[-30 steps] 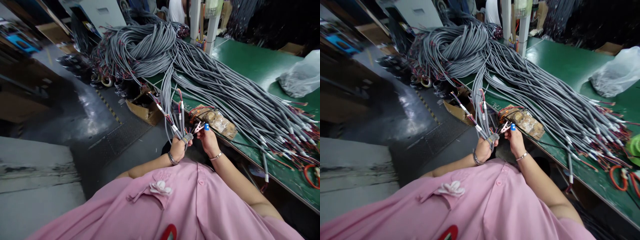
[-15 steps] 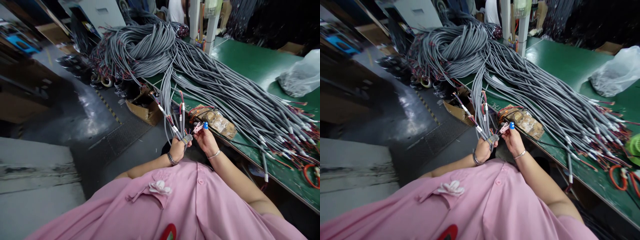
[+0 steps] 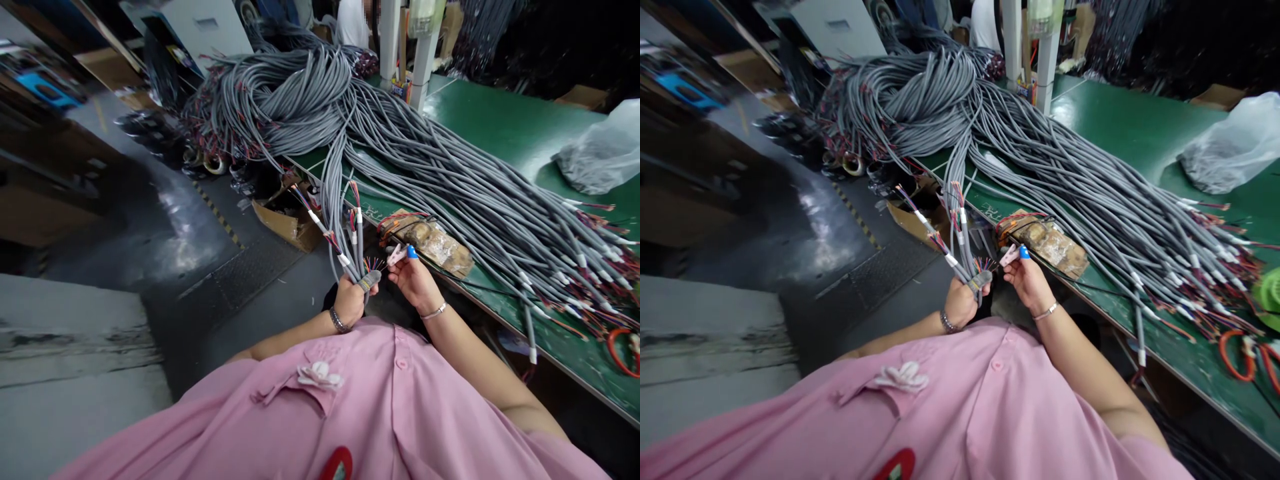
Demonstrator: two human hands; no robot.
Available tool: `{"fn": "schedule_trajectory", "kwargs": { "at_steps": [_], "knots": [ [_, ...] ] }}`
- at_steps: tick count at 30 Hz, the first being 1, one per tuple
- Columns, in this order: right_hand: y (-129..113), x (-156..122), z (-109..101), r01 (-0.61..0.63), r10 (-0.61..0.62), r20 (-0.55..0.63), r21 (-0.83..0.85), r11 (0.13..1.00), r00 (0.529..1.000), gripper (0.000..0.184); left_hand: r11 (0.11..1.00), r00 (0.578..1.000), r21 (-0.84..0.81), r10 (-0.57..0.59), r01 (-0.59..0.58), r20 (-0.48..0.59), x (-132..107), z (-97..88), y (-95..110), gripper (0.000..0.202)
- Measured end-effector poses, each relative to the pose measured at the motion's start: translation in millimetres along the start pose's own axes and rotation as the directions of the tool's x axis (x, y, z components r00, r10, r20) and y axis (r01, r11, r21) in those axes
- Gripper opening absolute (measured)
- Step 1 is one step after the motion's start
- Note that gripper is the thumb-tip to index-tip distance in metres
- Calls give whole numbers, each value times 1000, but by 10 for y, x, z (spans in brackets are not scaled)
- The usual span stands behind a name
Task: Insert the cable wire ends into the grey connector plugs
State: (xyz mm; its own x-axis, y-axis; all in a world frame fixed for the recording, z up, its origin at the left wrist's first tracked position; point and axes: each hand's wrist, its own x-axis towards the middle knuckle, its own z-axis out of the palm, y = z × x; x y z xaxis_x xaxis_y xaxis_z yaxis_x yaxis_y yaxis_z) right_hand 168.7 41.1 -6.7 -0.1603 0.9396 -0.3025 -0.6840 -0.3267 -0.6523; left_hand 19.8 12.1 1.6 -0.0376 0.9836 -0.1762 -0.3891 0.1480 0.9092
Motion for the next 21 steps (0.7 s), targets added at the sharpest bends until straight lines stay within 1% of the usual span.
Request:
{"fn": "schedule_trajectory", "kwargs": {
  "at_steps": [2, 4, 7, 11, 15, 21],
  "knots": [
    [-21, -4, 27, 32, -32, -15, -39, 999, 999, 34, 1000, 1000, -9, 16, -16, 2, 19, 33, 10, 28],
    [-27, -10, 47, 42, -44, -34, -50, 998, 998, 33, 1000, 1000, -18, 18, -18, 0, 36, 69, 21, 27],
    [-17, -9, 60, 37, -38, -54, -14, 999, 998, 38, 1000, 1000, -23, 0, 0, -16, 53, 126, 39, 28],
    [9, 18, 60, 41, -37, -97, 38, 998, 995, 33, 999, 998, -12, -35, 35, -48, 63, 183, 49, 30],
    [29, 47, 64, 67, -59, -130, 57, 996, 990, 29, 999, 998, 16, -45, 46, -45, 69, 182, 20, 30],
    [42, 39, 80, 91, -84, -108, 59, 994, 991, 31, 998, 998, 52, -37, 39, -43, 69, 143, -30, 30]
  ]
}}
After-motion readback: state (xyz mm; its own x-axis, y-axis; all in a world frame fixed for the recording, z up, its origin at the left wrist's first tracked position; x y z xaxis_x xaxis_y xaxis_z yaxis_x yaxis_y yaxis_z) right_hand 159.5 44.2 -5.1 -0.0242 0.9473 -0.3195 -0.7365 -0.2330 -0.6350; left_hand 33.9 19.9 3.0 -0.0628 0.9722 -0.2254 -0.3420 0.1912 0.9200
